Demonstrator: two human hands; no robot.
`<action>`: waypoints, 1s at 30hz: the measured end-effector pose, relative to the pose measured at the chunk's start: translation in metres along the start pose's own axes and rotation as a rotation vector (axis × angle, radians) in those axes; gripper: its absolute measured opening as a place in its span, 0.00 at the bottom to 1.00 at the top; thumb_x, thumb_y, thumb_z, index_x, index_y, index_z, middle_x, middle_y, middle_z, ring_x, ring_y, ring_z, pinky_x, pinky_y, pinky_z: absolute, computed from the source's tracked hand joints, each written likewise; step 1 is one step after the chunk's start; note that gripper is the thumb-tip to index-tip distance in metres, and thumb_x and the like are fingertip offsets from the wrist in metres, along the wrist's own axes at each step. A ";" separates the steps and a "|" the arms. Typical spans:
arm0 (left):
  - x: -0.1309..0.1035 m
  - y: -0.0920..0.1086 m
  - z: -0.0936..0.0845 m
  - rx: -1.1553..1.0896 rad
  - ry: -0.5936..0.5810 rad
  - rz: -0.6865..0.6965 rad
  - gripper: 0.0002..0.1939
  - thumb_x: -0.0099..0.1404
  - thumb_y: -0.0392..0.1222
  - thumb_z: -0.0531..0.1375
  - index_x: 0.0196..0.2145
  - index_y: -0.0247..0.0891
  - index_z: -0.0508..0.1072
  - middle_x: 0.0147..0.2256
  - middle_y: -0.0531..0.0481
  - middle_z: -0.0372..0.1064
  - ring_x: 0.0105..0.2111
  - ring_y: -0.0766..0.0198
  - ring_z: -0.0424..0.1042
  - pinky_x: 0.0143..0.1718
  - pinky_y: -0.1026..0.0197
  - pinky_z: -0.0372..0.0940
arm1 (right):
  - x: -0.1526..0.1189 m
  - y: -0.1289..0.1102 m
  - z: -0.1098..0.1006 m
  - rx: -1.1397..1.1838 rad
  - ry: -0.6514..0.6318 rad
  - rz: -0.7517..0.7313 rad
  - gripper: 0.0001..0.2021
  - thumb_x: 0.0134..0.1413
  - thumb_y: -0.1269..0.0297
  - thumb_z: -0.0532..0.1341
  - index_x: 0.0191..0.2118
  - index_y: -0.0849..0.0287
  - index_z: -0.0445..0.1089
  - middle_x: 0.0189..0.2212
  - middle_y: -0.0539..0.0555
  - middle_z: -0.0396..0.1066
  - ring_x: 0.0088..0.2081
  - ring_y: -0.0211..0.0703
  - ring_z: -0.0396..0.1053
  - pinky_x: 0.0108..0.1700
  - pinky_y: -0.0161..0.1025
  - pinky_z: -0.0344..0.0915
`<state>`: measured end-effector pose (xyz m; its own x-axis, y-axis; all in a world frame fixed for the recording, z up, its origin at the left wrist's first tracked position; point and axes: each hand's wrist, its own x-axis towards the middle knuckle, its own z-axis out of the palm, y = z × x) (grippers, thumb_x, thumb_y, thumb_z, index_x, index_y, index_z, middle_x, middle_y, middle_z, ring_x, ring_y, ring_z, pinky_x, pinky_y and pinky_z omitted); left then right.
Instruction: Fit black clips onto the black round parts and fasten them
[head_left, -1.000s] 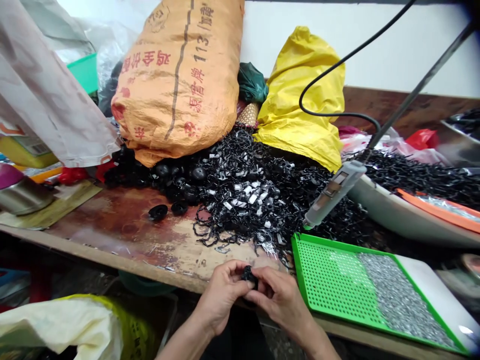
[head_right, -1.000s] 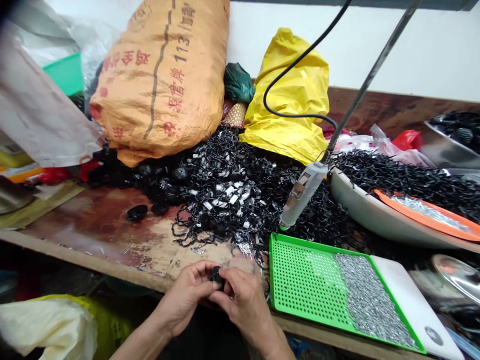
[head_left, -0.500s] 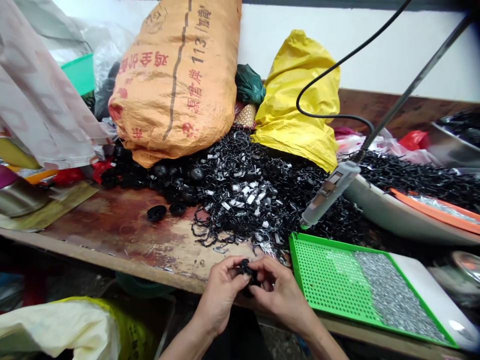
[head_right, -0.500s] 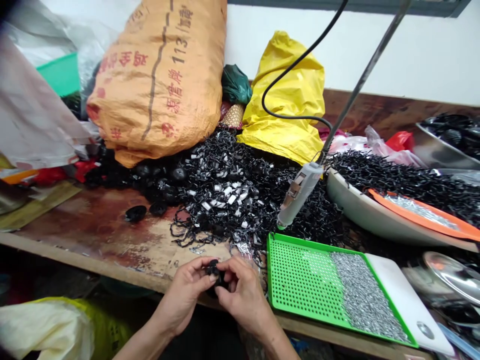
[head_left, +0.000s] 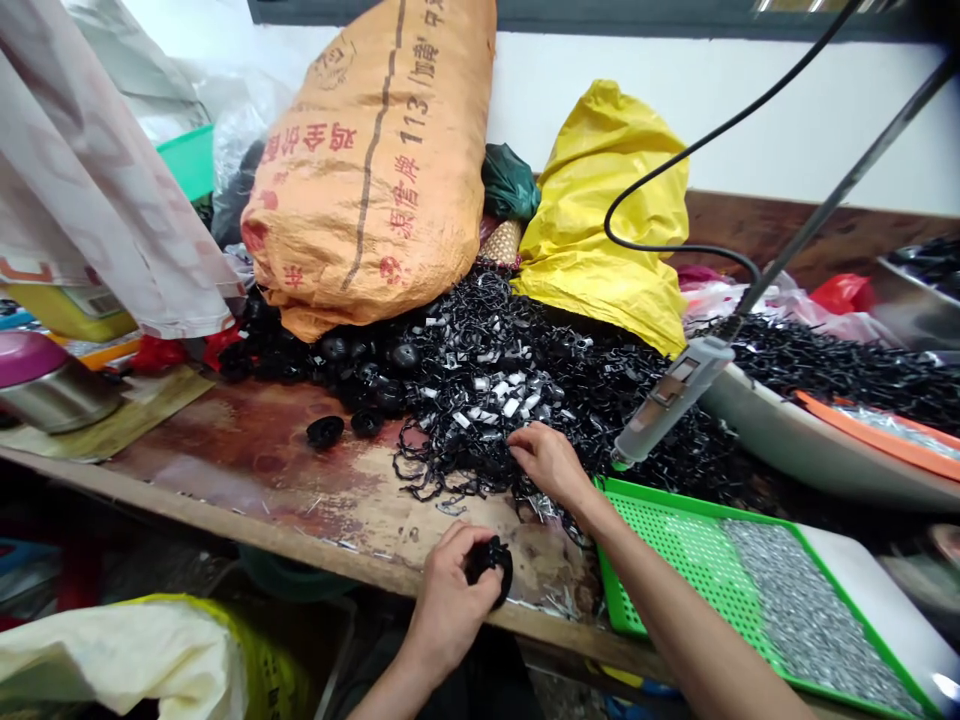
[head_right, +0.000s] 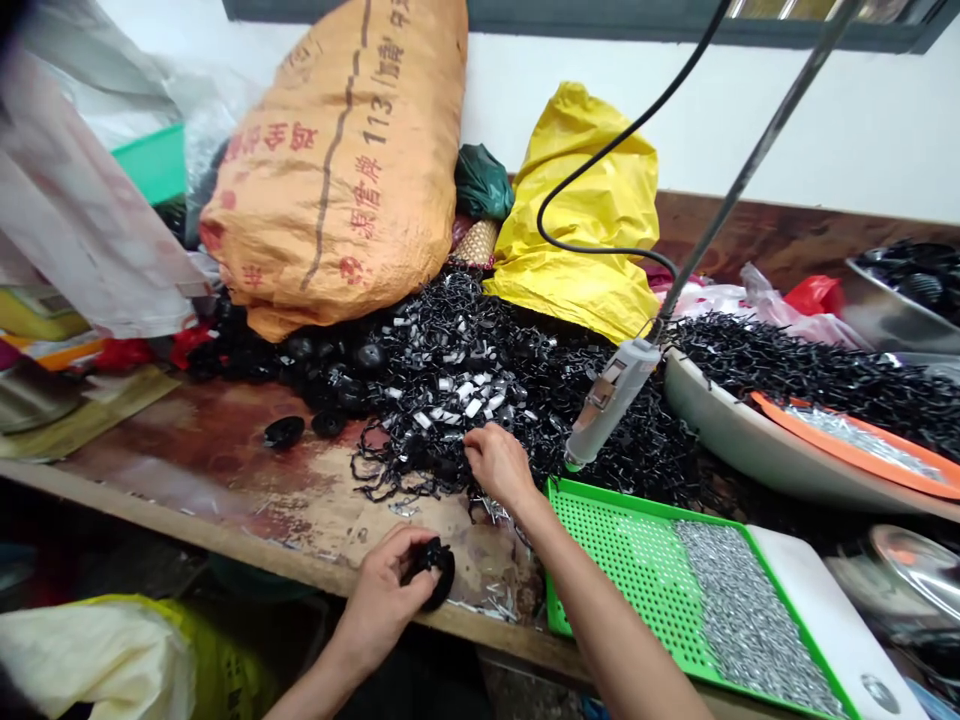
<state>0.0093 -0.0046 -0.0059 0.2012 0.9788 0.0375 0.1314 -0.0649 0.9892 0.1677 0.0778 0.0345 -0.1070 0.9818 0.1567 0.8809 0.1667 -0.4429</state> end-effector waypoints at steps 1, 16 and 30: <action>0.000 0.001 0.000 0.041 -0.011 0.006 0.10 0.47 0.31 0.54 0.29 0.36 0.70 0.29 0.49 0.63 0.31 0.62 0.64 0.32 0.63 0.59 | 0.003 -0.004 0.003 -0.018 0.002 -0.016 0.09 0.48 0.69 0.51 0.33 0.59 0.68 0.28 0.53 0.64 0.31 0.39 0.63 0.35 0.34 0.56; -0.001 0.000 0.000 0.165 -0.039 -0.002 0.11 0.49 0.30 0.52 0.31 0.36 0.67 0.30 0.49 0.62 0.31 0.63 0.63 0.32 0.63 0.58 | -0.008 0.003 0.005 -0.046 -0.072 -0.015 0.09 0.49 0.66 0.51 0.33 0.62 0.66 0.27 0.52 0.68 0.29 0.36 0.64 0.31 0.30 0.57; -0.006 0.003 0.001 0.178 -0.056 0.077 0.11 0.49 0.29 0.52 0.32 0.35 0.69 0.30 0.47 0.65 0.33 0.61 0.65 0.35 0.63 0.59 | -0.014 -0.043 0.016 -0.259 -0.284 -0.096 0.10 0.47 0.68 0.52 0.27 0.59 0.70 0.29 0.56 0.69 0.32 0.42 0.67 0.30 0.33 0.57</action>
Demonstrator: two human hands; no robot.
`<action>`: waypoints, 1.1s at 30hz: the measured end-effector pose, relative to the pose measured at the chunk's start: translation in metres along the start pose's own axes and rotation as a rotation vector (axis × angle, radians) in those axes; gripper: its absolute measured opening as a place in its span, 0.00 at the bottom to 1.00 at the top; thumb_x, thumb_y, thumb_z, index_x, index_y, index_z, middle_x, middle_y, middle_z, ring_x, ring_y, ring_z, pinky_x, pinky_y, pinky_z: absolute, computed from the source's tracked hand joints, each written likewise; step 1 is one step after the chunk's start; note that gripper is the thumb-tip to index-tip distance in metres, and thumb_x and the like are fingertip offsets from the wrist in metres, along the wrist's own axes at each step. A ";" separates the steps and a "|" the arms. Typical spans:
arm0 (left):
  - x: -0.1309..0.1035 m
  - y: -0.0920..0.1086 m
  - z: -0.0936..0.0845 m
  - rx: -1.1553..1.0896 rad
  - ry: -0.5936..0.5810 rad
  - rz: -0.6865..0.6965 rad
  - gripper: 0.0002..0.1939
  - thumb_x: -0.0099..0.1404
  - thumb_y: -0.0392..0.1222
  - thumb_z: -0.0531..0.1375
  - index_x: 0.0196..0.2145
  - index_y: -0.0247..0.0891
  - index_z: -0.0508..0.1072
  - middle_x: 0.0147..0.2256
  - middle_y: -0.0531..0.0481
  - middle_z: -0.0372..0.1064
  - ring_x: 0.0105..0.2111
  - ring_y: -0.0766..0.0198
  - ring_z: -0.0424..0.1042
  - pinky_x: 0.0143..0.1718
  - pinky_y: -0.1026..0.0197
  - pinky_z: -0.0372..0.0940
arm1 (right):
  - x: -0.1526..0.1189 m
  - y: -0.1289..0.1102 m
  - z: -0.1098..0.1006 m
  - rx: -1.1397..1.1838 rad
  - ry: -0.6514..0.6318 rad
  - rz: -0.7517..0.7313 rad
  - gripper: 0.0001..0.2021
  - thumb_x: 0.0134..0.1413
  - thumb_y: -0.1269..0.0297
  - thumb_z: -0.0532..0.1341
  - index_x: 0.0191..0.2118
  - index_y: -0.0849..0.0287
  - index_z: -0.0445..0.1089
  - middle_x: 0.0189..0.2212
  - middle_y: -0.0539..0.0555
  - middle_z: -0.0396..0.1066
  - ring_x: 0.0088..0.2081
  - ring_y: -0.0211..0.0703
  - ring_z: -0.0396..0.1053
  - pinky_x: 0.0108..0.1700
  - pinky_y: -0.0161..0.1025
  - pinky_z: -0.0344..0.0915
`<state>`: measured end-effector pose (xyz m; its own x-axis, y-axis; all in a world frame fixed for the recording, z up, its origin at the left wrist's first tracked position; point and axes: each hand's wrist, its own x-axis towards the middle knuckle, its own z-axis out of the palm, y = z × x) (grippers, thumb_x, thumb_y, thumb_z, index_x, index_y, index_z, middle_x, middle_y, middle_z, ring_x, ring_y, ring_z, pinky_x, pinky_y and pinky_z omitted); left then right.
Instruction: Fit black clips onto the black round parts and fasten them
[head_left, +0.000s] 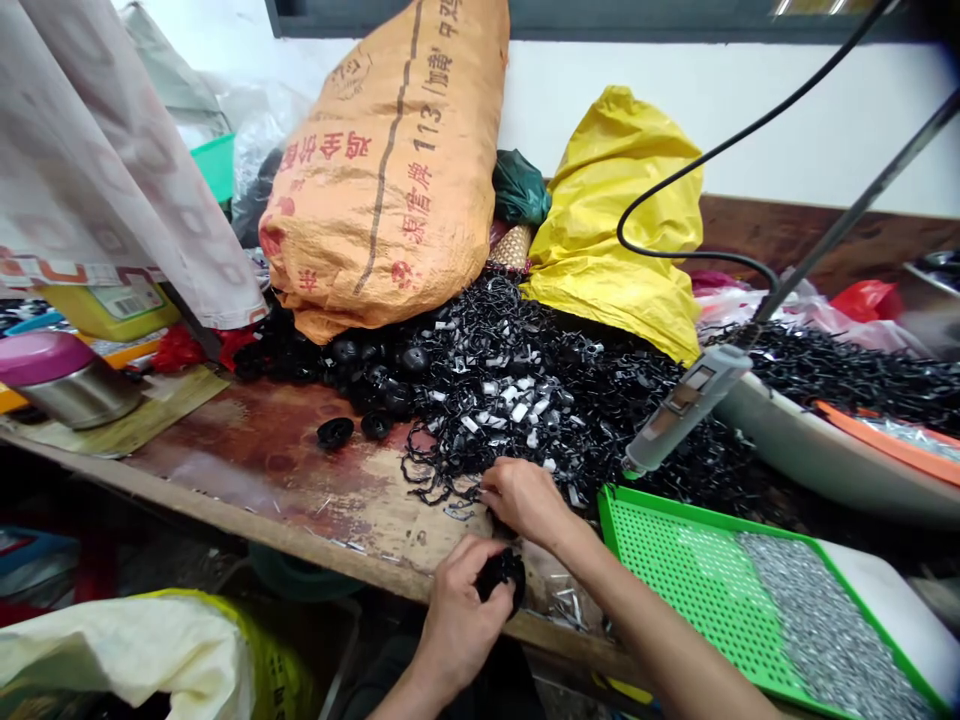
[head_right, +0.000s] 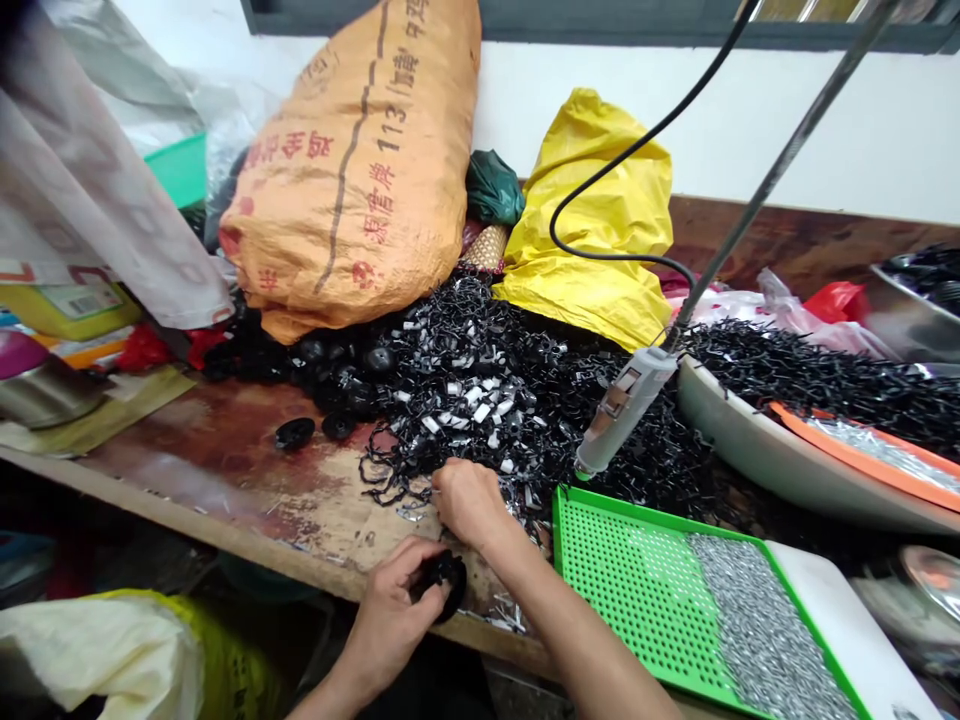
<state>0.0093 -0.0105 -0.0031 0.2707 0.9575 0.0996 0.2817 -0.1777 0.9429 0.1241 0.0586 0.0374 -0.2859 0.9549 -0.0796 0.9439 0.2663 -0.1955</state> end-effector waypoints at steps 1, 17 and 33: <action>0.000 0.001 0.000 0.006 0.000 0.003 0.11 0.49 0.29 0.53 0.31 0.35 0.69 0.30 0.47 0.65 0.33 0.61 0.65 0.34 0.63 0.59 | 0.004 -0.005 0.003 -0.006 0.002 -0.021 0.10 0.47 0.68 0.51 0.28 0.59 0.69 0.30 0.55 0.69 0.32 0.41 0.67 0.31 0.33 0.57; 0.007 0.000 -0.005 -0.640 0.103 -0.272 0.10 0.46 0.30 0.58 0.30 0.36 0.70 0.27 0.52 0.67 0.28 0.68 0.64 0.31 0.67 0.58 | -0.001 0.027 0.002 0.109 0.272 -0.088 0.10 0.50 0.71 0.47 0.31 0.61 0.64 0.24 0.52 0.65 0.27 0.36 0.62 0.29 0.31 0.56; 0.012 0.021 -0.007 -0.972 -0.063 -0.377 0.10 0.45 0.30 0.61 0.28 0.34 0.71 0.30 0.51 0.70 0.30 0.68 0.66 0.33 0.67 0.59 | -0.072 0.012 0.027 1.702 0.299 0.431 0.15 0.36 0.61 0.64 0.32 0.62 0.62 0.19 0.45 0.61 0.17 0.29 0.58 0.18 0.27 0.54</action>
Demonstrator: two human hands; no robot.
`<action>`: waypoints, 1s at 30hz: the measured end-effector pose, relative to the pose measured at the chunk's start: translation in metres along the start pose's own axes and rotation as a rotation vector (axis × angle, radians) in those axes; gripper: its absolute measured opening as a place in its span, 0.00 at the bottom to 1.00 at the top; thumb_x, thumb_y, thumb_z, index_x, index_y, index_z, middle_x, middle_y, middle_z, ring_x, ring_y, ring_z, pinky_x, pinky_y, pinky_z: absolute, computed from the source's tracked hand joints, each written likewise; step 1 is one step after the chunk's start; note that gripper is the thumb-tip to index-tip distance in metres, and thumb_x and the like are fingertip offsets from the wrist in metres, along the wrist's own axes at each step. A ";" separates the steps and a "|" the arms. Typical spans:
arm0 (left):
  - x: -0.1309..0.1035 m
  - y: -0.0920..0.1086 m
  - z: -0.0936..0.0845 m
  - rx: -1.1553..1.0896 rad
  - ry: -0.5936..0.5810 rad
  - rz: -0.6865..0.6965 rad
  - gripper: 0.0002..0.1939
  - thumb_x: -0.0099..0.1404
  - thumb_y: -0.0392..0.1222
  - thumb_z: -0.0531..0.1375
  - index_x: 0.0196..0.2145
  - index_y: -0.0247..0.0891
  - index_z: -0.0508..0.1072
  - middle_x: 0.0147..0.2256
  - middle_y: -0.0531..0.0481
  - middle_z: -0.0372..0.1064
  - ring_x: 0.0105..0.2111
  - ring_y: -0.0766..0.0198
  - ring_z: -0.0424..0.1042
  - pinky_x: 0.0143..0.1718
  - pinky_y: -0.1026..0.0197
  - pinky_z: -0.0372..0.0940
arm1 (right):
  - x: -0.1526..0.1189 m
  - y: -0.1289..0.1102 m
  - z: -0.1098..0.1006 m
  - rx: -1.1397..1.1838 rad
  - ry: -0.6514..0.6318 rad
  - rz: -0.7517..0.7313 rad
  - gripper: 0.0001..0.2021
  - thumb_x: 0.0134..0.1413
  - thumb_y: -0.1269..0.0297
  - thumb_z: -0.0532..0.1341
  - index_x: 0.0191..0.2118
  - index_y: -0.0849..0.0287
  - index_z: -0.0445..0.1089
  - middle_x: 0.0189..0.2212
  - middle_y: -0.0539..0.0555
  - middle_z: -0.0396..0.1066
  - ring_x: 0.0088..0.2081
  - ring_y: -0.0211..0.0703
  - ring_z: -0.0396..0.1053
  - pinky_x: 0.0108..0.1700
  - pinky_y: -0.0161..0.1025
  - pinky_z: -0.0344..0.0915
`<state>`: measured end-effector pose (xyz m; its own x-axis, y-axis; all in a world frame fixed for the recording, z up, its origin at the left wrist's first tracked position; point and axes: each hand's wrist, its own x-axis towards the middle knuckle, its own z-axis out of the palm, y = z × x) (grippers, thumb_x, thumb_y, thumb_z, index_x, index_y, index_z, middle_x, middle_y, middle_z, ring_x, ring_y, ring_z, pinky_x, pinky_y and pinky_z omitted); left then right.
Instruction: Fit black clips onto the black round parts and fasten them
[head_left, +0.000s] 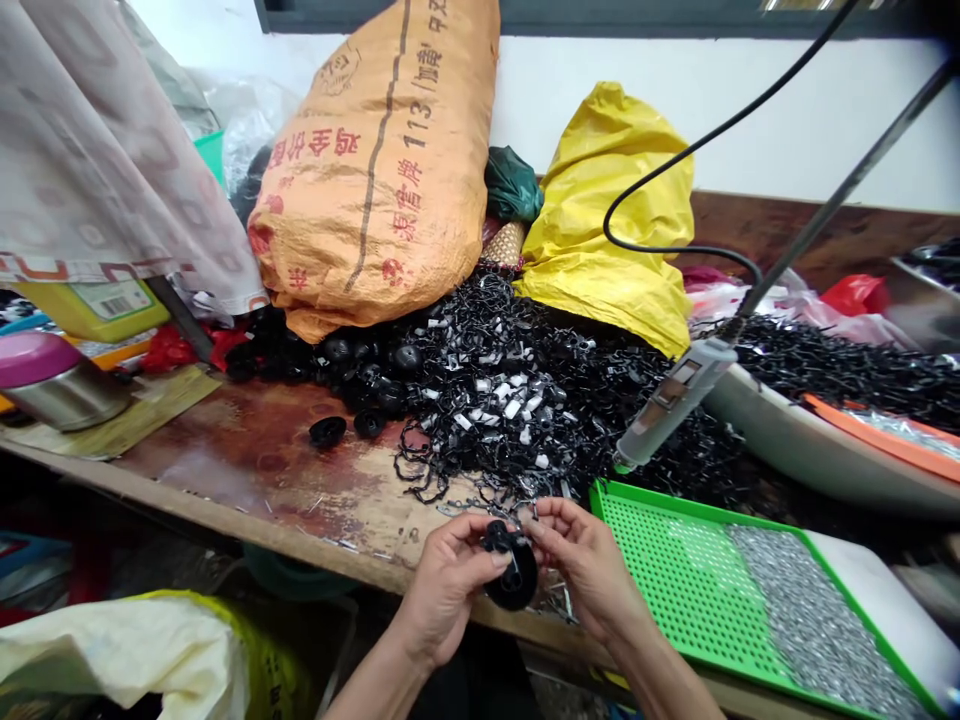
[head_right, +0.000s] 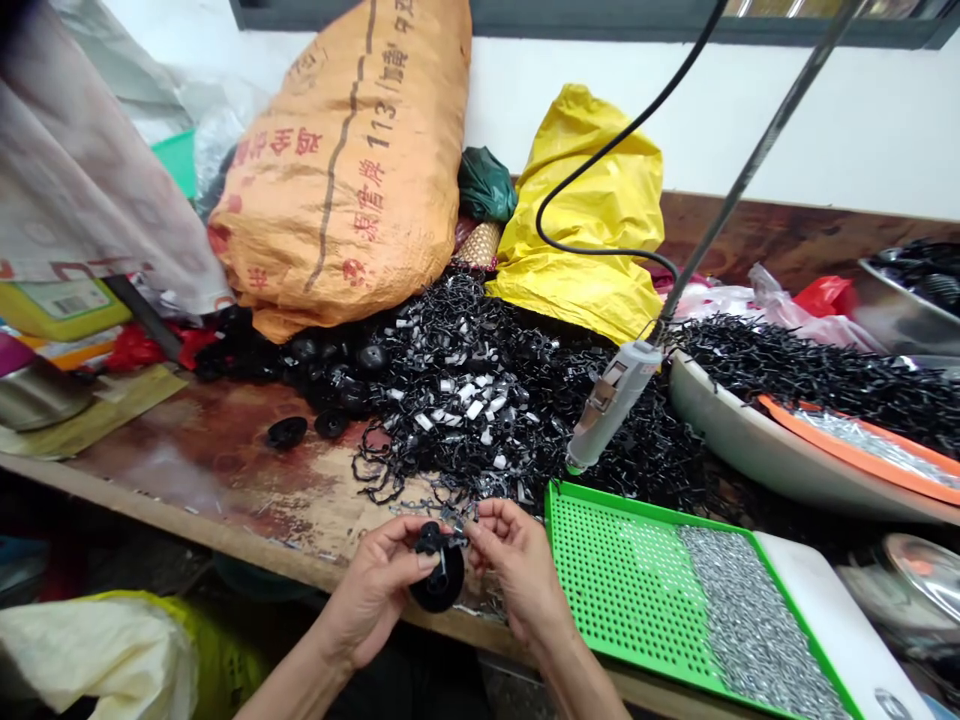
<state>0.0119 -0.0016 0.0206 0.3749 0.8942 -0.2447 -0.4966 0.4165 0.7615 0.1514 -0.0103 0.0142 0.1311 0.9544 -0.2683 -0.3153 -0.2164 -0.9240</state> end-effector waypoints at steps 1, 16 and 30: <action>0.000 -0.001 0.001 0.003 -0.010 0.003 0.10 0.45 0.30 0.61 0.29 0.34 0.71 0.30 0.50 0.70 0.30 0.68 0.66 0.34 0.66 0.59 | 0.000 0.001 0.000 0.044 0.000 0.028 0.16 0.34 0.62 0.65 0.30 0.62 0.62 0.18 0.45 0.61 0.16 0.28 0.57 0.17 0.27 0.53; -0.002 -0.006 0.009 0.122 0.040 -0.024 0.08 0.42 0.28 0.60 0.25 0.33 0.70 0.23 0.54 0.66 0.25 0.71 0.62 0.29 0.68 0.55 | -0.014 -0.006 -0.002 -0.529 -0.041 -0.409 0.05 0.45 0.65 0.58 0.24 0.60 0.63 0.22 0.50 0.63 0.26 0.36 0.61 0.29 0.33 0.59; -0.007 -0.005 0.005 0.127 -0.041 -0.135 0.10 0.40 0.26 0.60 0.24 0.34 0.71 0.22 0.54 0.67 0.25 0.70 0.62 0.29 0.68 0.55 | -0.027 -0.003 -0.010 -0.847 -0.089 -0.758 0.03 0.47 0.71 0.55 0.27 0.58 0.62 0.22 0.50 0.63 0.26 0.37 0.62 0.28 0.34 0.58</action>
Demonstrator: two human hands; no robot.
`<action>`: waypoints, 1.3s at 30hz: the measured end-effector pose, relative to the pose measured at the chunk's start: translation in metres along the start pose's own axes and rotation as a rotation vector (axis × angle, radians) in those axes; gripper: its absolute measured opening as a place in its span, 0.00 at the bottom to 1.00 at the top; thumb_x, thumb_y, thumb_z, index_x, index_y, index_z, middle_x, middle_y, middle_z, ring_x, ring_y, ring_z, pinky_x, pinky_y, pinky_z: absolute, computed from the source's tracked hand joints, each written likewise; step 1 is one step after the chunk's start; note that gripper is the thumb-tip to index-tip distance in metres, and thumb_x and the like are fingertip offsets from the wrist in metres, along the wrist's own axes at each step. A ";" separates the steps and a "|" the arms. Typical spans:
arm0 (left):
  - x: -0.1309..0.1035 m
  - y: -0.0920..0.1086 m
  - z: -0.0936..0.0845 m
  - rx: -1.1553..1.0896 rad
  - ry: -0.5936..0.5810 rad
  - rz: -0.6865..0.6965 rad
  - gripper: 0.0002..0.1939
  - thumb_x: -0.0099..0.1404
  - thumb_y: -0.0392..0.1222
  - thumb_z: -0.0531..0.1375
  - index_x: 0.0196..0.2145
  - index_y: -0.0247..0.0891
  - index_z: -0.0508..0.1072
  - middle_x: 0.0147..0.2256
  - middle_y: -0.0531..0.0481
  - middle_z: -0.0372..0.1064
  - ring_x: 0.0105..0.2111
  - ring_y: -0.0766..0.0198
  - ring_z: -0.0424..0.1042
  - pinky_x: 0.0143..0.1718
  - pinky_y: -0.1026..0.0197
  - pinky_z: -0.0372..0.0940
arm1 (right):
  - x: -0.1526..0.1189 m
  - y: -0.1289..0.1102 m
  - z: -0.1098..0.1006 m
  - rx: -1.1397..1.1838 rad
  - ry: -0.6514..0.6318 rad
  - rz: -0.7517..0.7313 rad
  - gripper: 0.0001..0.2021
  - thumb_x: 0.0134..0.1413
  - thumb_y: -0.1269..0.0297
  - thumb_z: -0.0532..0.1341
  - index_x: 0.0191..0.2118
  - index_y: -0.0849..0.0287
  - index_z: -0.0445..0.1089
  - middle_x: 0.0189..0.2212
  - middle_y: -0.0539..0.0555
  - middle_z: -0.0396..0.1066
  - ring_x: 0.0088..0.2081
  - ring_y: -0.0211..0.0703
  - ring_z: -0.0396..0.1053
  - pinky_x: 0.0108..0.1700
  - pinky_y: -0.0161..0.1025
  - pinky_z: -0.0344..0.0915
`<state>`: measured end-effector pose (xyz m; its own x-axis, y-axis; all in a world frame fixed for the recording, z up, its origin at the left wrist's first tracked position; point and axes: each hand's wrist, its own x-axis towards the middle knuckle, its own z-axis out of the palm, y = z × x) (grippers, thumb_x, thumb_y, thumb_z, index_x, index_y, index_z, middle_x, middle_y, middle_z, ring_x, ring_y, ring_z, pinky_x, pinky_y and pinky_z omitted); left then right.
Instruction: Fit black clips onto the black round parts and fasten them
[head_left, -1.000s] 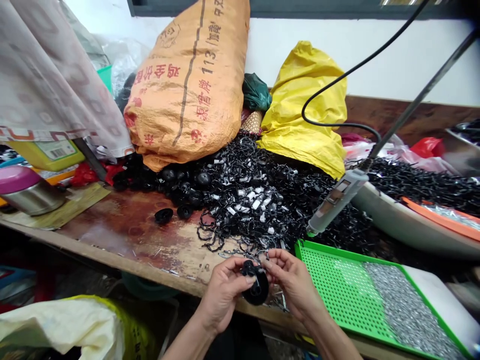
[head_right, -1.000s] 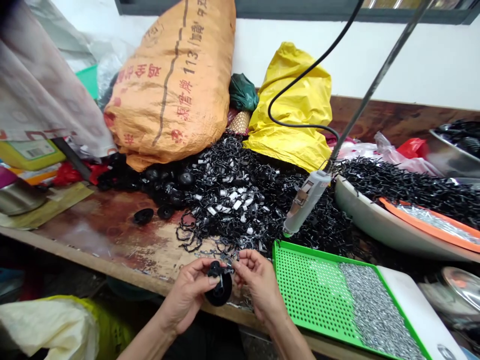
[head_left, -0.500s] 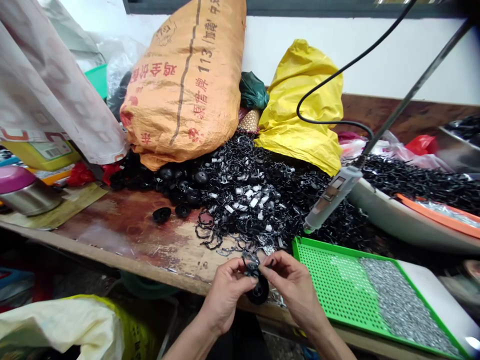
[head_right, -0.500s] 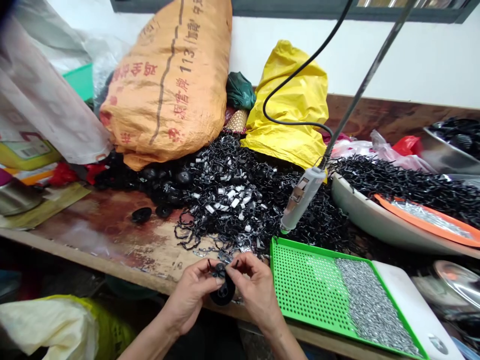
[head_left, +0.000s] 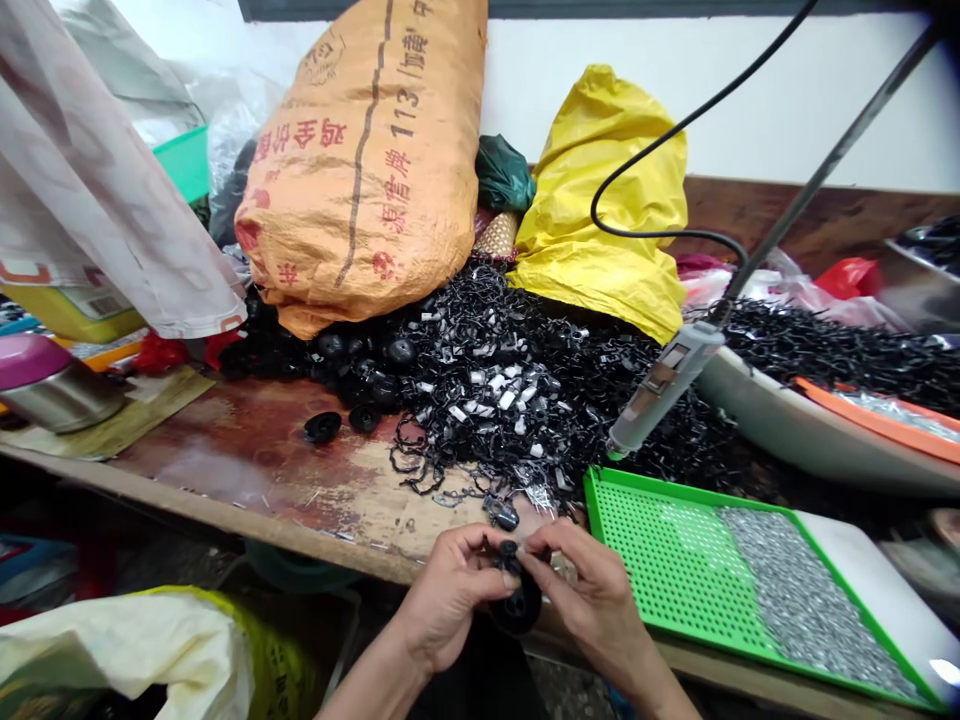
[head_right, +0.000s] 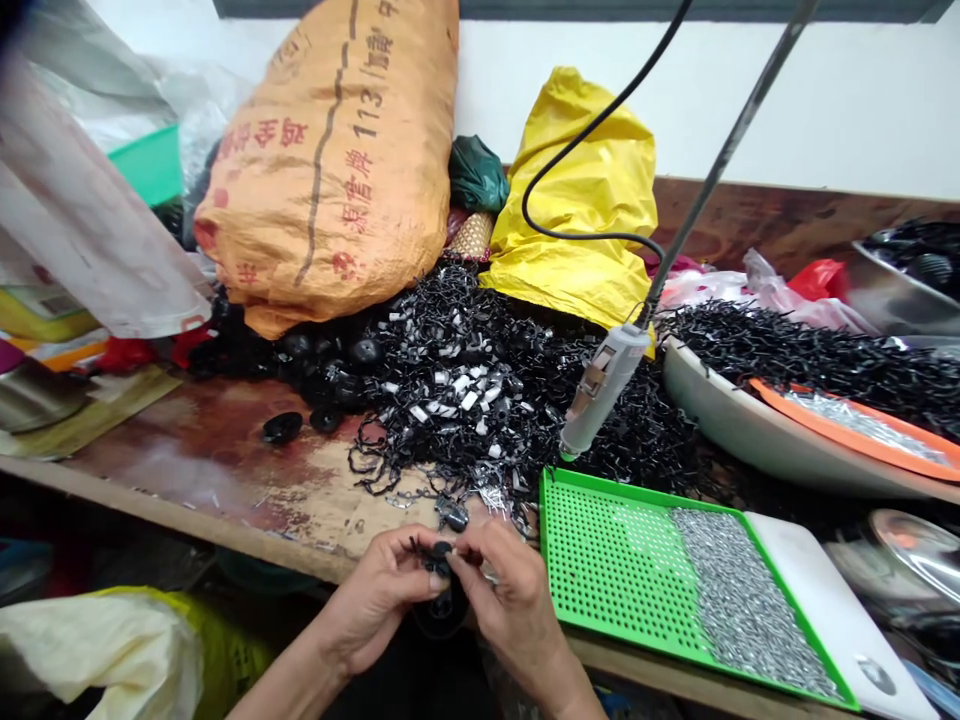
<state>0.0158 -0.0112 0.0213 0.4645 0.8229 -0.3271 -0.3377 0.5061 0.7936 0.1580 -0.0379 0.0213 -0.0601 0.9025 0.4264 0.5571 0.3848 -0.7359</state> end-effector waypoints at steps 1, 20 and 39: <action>-0.001 0.001 0.000 0.049 -0.018 0.023 0.10 0.40 0.26 0.60 0.23 0.34 0.71 0.22 0.54 0.66 0.25 0.70 0.62 0.28 0.68 0.55 | -0.001 0.000 -0.002 0.043 -0.034 0.060 0.03 0.47 0.70 0.56 0.25 0.58 0.62 0.21 0.49 0.62 0.25 0.36 0.61 0.27 0.33 0.57; 0.003 -0.003 0.000 -0.096 0.153 -0.019 0.09 0.42 0.28 0.60 0.24 0.35 0.68 0.21 0.56 0.66 0.20 0.73 0.62 0.26 0.68 0.56 | 0.028 0.023 -0.027 -0.229 -0.028 0.333 0.08 0.50 0.63 0.52 0.26 0.60 0.63 0.22 0.49 0.62 0.25 0.35 0.60 0.27 0.32 0.55; 0.043 0.006 -0.004 -0.007 0.227 0.185 0.11 0.39 0.29 0.62 0.26 0.34 0.71 0.21 0.56 0.67 0.22 0.72 0.63 0.27 0.69 0.57 | 0.070 0.064 -0.035 -0.653 -0.005 0.335 0.07 0.49 0.67 0.51 0.25 0.60 0.64 0.28 0.52 0.61 0.27 0.38 0.62 0.25 0.33 0.50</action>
<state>0.0307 0.0285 0.0100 0.1995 0.9379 -0.2838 -0.4057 0.3427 0.8473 0.2186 0.0427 0.0229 0.1968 0.9531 0.2299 0.9263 -0.1039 -0.3621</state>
